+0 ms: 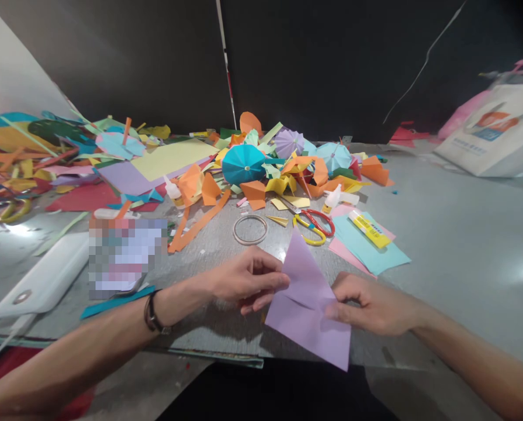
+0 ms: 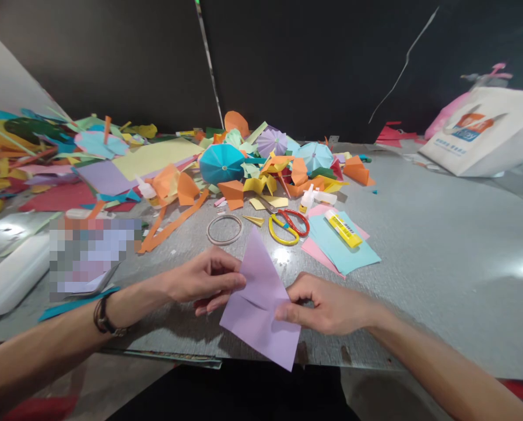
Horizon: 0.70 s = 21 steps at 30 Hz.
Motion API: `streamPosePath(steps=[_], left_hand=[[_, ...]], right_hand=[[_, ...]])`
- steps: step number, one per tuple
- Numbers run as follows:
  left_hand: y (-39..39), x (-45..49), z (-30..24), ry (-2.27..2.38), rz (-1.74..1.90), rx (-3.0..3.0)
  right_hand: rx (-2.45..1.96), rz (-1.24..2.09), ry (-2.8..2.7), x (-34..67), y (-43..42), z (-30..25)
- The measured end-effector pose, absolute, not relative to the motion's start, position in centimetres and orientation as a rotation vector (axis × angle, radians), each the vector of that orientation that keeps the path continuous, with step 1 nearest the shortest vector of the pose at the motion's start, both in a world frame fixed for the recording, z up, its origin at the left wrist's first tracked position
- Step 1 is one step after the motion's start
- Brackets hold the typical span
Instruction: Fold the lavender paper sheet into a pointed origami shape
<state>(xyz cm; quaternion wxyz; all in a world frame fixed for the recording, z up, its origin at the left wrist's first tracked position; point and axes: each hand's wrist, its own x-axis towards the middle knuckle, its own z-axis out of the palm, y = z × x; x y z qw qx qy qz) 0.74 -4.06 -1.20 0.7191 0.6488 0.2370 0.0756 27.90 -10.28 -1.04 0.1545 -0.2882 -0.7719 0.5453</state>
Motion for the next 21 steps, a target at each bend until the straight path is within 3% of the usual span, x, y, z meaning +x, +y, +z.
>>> streamPosePath(steps=[5, 21], left_hand=[[-3.89, 0.59, -1.14, 0.532, 0.161, 1.466], [-3.55, 0.54, -0.57, 0.619, 0.128, 1.468]], right_hand=[[-0.727, 1.702, -2.182, 28.25, -10.22, -1.21], [-0.921, 1.586, -2.223, 28.12, -10.33, -1.15]])
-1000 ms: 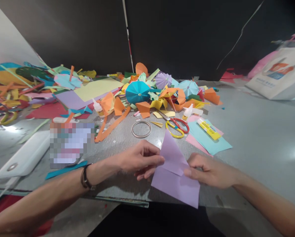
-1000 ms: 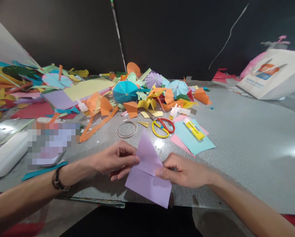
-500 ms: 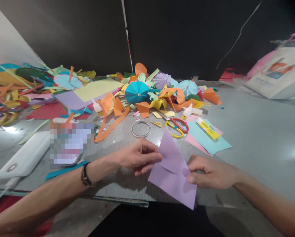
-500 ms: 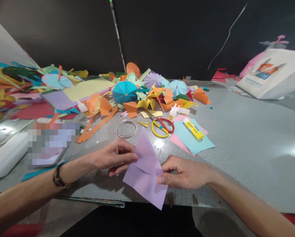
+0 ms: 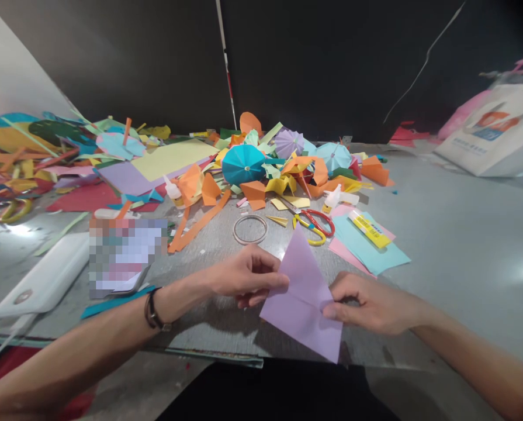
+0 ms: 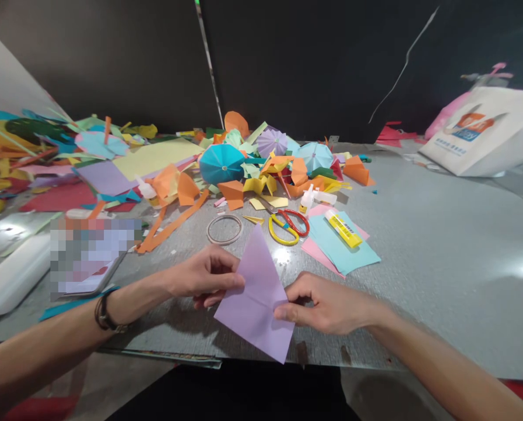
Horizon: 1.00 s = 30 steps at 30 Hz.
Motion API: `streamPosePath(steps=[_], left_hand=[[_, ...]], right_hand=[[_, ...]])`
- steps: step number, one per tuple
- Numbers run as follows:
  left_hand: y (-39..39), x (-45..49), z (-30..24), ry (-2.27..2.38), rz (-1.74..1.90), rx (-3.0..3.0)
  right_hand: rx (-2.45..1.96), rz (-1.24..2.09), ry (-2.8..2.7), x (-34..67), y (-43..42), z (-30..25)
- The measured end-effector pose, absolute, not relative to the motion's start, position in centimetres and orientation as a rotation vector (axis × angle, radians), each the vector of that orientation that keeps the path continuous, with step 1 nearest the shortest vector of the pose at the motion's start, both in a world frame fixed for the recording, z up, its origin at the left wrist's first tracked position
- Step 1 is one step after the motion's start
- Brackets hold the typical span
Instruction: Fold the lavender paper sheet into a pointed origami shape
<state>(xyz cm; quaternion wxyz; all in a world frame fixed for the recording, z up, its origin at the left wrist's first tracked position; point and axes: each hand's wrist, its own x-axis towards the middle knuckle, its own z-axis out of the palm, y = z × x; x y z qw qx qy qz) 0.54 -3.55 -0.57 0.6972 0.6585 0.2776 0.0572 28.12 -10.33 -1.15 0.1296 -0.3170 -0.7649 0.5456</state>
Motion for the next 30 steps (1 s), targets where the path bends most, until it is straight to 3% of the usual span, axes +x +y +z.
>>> streamPosePath(steps=[30], left_hand=[[-4.5, 0.8, -1.1, 0.472, 0.112, 1.401]], right_hand=[[-0.865, 1.699, -2.292, 28.0, -10.6, -0.7]])
